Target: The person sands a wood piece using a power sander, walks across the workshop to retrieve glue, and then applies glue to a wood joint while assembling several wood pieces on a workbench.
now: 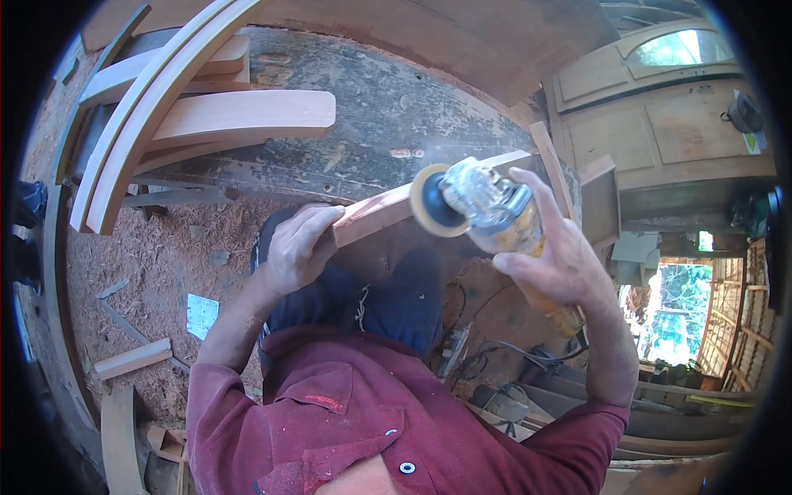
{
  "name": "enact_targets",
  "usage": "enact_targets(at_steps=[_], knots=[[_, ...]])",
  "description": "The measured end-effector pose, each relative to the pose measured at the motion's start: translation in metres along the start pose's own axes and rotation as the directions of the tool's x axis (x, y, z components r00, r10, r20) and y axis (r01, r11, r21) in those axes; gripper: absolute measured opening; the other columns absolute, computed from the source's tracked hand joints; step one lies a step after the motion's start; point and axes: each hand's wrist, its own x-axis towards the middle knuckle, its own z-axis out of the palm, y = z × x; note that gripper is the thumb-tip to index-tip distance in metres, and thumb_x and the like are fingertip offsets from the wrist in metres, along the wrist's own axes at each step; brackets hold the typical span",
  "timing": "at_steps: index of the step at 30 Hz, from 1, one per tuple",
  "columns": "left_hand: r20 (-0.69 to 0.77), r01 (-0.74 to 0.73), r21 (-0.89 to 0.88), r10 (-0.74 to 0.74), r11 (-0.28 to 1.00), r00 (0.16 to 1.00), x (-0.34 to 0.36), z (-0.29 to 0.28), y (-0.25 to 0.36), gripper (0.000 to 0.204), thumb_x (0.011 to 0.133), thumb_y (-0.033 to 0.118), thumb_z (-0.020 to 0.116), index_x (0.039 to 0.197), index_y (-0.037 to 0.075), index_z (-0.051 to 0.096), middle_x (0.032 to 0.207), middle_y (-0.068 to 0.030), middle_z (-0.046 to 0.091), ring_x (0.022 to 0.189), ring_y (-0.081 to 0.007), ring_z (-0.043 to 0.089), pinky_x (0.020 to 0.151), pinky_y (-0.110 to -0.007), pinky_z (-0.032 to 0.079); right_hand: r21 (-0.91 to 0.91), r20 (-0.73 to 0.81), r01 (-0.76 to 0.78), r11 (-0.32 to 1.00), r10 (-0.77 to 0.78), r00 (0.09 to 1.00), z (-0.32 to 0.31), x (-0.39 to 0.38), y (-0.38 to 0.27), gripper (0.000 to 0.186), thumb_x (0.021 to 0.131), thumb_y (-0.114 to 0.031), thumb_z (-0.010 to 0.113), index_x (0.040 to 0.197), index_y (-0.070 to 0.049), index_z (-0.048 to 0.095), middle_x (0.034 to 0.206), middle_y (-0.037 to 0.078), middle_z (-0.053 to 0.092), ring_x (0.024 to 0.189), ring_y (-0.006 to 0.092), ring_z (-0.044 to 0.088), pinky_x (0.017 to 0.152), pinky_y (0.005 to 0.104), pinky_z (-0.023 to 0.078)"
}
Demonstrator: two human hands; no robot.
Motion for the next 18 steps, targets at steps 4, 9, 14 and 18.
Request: enact_targets(at_steps=[4, 9, 14, 18], knots=[[0.031, -0.01, 0.009, 0.009, 1.0, 0.999, -0.001, -0.002, -0.002, 0.05, 0.076, -0.01, 0.074, 0.124, -0.005, 0.062, 0.106, -0.0238, 0.071, 0.095, -0.0395, 0.073, 0.08, -0.042, 0.06, -0.013, -0.108, -0.068, 0.998, 0.066, 0.992, -0.021, 0.007, 0.035, 0.093, 0.078, -0.031, 0.074, 0.158, -0.018, 0.028, 0.13, 0.028, 0.063, 0.121, 0.0441, 0.064, 0.109, 0.0498, 0.047], [0.075, 0.059, 0.042, -0.062, 0.997, 0.995, -0.001, -0.007, 0.0, 0.054, 0.075, -0.007, 0.078, 0.126, -0.005, 0.061, 0.107, -0.0236, 0.071, 0.095, -0.0401, 0.073, 0.08, -0.042, 0.06, 0.075, -0.164, -0.15, 0.986, 0.161, 0.973, -0.045, 0.022, 0.087, 0.093, 0.077, -0.034, 0.074, 0.157, -0.013, 0.032, 0.132, 0.026, 0.063, 0.122, 0.0423, 0.062, 0.107, 0.0469, 0.046], [0.078, 0.018, 0.057, -0.023, 0.998, 0.997, -0.004, -0.006, -0.002, 0.054, 0.075, -0.005, 0.079, 0.126, -0.004, 0.06, 0.107, -0.0231, 0.071, 0.093, -0.0405, 0.073, 0.078, -0.042, 0.06, 0.106, -0.252, -0.211, 0.972, 0.232, 0.94, -0.07, 0.031, 0.145, 0.088, 0.079, -0.036, 0.074, 0.155, -0.013, 0.036, 0.13, 0.023, 0.064, 0.123, 0.0346, 0.063, 0.106, 0.042, 0.046], [0.069, 0.029, 0.083, -0.035, 0.996, 0.997, -0.004, -0.014, -0.001, 0.052, 0.078, -0.001, 0.081, 0.126, -0.002, 0.059, 0.105, -0.0222, 0.072, 0.09, -0.0386, 0.074, 0.075, -0.041, 0.06, 0.05, -0.311, -0.317, 0.947, 0.316, 0.896, -0.083, 0.043, 0.179, 0.082, 0.081, -0.035, 0.073, 0.153, -0.012, 0.038, 0.129, 0.02, 0.066, 0.121, 0.0321, 0.063, 0.104, 0.0423, 0.048]])
